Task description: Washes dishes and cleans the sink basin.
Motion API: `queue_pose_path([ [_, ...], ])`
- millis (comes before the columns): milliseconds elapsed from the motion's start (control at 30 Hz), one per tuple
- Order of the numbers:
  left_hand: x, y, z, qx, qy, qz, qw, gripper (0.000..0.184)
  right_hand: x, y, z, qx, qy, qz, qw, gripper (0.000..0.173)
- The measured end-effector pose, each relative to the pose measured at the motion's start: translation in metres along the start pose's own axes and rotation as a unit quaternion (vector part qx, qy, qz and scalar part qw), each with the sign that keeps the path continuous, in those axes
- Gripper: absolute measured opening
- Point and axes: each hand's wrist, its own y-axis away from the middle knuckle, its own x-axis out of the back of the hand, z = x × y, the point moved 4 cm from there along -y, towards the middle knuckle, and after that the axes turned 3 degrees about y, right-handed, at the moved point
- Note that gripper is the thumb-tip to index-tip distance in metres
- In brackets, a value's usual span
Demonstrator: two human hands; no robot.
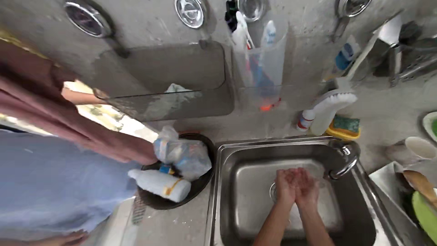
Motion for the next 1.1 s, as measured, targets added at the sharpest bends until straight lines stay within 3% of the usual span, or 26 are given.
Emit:
queue_pose_path([
  [100,0.043,0.003,0.056,-0.098,0.025,0.023,0.995,0.051,-0.049,0.019,0.050,-0.079,0.007,-0.046,0.996,0.046],
  [233,0.101,0.033,0.138,-0.224,0.046,0.027,0.973,0.057,-0.117,0.065,0.115,-0.197,0.038,-0.181,0.963,0.056],
  [333,0.149,0.073,0.158,-0.224,0.038,0.120,0.966,0.041,-0.129,0.110,0.138,-0.245,0.120,-0.232,0.934,0.055],
  [467,0.201,0.124,0.122,-0.087,-0.059,0.245,0.964,0.044,-0.069,0.159,0.143,-0.339,0.288,-0.197,0.874,0.053],
  [567,0.220,0.153,0.094,0.050,-0.096,0.241,0.965,0.066,-0.017,0.167,0.124,-0.432,0.363,-0.176,0.807,0.045],
  [633,0.225,0.163,0.091,0.054,-0.145,0.223,0.962,0.078,0.011,0.145,0.095,-0.412,0.347,-0.158,0.828,0.047],
  [700,0.236,0.170,0.101,-0.018,-0.237,0.164,0.957,0.081,0.035,0.107,0.053,-0.338,0.269,-0.076,0.899,0.047],
  [767,0.260,0.174,0.115,-0.143,-0.383,0.103,0.907,0.076,0.057,0.065,0.009,-0.243,0.169,-0.017,0.955,0.047],
  [800,0.274,0.176,0.121,-0.212,-0.459,0.083,0.859,0.069,0.064,0.048,-0.013,-0.206,0.133,0.011,0.969,0.050],
  [900,0.312,0.174,0.123,-0.350,-0.664,0.004,0.661,0.064,0.064,0.020,-0.066,-0.135,0.058,0.075,0.986,0.049],
  [1033,0.316,0.174,0.102,-0.328,-0.822,-0.047,0.463,0.089,0.054,0.002,-0.085,-0.106,0.042,0.065,0.991,0.044],
  [1100,0.305,0.170,0.091,-0.321,-0.845,-0.041,0.427,0.099,0.043,0.002,-0.079,-0.116,0.061,0.041,0.991,0.040],
])
